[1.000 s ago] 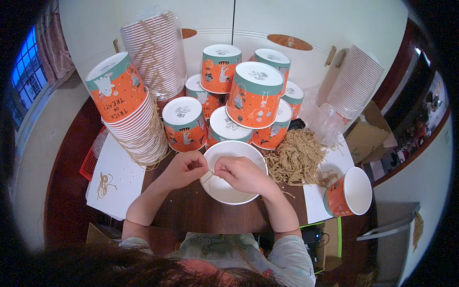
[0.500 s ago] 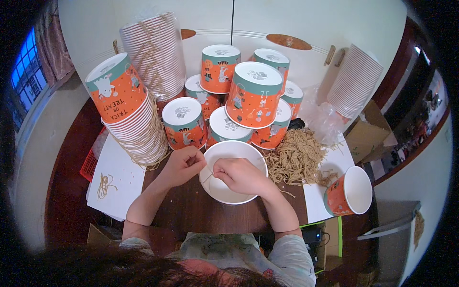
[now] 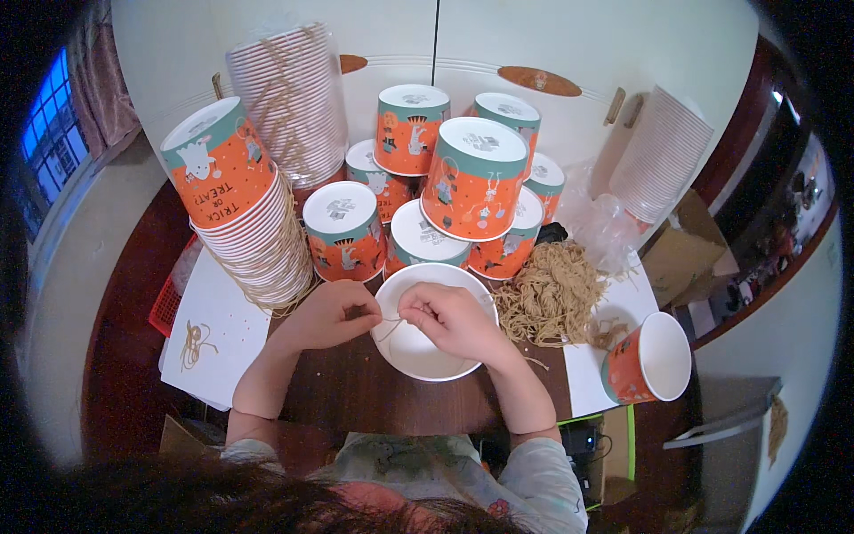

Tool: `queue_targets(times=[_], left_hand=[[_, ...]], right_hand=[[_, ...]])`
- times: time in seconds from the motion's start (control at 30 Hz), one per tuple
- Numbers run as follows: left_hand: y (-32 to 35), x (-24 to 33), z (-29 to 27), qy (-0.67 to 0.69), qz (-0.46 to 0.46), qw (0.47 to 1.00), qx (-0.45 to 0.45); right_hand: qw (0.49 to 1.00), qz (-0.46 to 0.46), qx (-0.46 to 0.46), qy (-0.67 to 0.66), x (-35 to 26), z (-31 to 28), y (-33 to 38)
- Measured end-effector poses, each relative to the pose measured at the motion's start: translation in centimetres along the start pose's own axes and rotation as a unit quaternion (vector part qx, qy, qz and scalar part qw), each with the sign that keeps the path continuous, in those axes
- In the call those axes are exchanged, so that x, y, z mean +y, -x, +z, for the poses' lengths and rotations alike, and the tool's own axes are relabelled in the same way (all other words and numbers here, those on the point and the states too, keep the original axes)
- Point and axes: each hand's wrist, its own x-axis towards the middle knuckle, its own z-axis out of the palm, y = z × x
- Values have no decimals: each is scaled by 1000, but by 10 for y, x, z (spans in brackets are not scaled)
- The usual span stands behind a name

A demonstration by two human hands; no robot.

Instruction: Assembling paper buckets by attaching handles to them.

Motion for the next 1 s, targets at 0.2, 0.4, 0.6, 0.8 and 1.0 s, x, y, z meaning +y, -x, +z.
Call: queue_targets(times=[0.2, 0.4, 0.6, 0.8, 1.0], left_hand=[[0, 12, 9, 62, 47, 996, 36], [-1, 13, 10, 109, 46, 993, 19], [-1, 9, 7, 103, 66, 993, -3], [-1, -5, -9, 77, 69, 990, -96], [4, -8, -14, 90, 57, 983, -147]], right_hand=[[992, 39, 29, -113, 3, 5, 1], [994, -3, 26, -105, 0, 9, 1], [976, 11, 25, -215, -1, 14, 5], [932, -17, 3, -363, -3, -3, 14], [987, 10, -112, -115, -24, -1, 13]])
